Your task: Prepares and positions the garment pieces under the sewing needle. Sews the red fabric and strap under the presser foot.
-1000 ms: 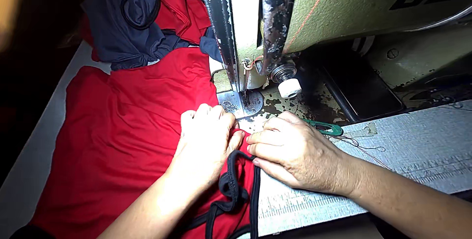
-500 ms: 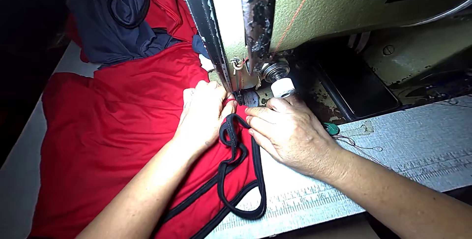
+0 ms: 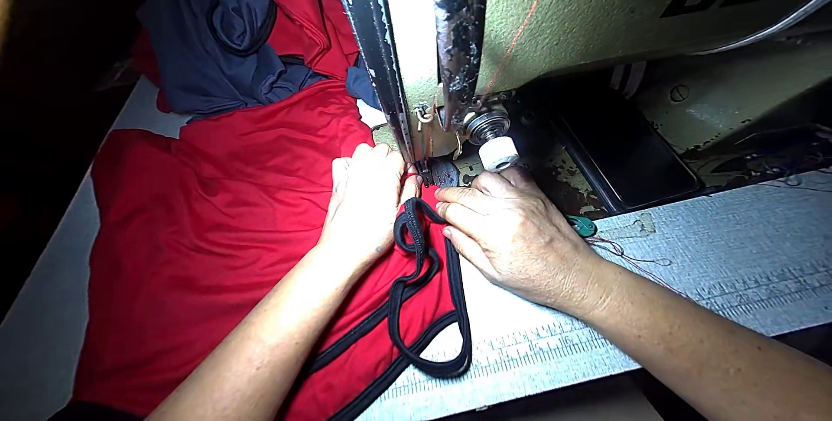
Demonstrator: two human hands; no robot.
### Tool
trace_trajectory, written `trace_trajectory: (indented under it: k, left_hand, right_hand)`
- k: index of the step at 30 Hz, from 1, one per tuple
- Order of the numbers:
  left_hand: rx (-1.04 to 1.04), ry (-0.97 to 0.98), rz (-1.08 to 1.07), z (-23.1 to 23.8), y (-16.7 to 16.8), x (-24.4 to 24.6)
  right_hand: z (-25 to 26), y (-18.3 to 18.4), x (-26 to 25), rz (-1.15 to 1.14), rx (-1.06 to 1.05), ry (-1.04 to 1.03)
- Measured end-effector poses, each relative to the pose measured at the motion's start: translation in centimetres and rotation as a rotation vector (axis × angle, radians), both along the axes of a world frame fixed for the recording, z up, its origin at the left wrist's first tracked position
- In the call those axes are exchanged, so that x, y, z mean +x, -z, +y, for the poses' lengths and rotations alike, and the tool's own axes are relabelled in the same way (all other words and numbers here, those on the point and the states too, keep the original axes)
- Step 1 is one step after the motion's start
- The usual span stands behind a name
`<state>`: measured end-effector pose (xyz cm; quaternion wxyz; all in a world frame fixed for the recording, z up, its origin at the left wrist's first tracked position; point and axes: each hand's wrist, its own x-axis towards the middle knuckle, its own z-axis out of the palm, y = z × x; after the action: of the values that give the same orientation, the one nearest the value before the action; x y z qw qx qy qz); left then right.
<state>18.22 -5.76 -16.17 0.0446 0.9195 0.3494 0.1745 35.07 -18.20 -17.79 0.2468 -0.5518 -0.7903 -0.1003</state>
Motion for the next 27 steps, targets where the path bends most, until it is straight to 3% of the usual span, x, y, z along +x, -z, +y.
trace_trajectory:
  k: [16, 21, 24, 27]
  left_hand:
    - [0.012, 0.009, -0.056, 1.3, 0.2, -0.1]
    - [0.025, -0.151, -0.119, -4.2, -1.5, -1.7]
    - [-0.089, -0.185, 0.018, -6.7, 0.3, -5.0]
    - [-0.065, -0.008, 0.175, -1.9, 0.5, -8.6]
  right_hand:
    - [0.1, 0.2, 0.0, 0.030, -0.026, 0.012]
    - [0.1, 0.2, 0.1, 0.050, -0.014, -0.002]
    - [-0.1, 0.2, 0.0, 0.058, -0.030, -0.002]
    - [-0.3, 0.2, -0.4, 0.060, -0.042, -0.006]
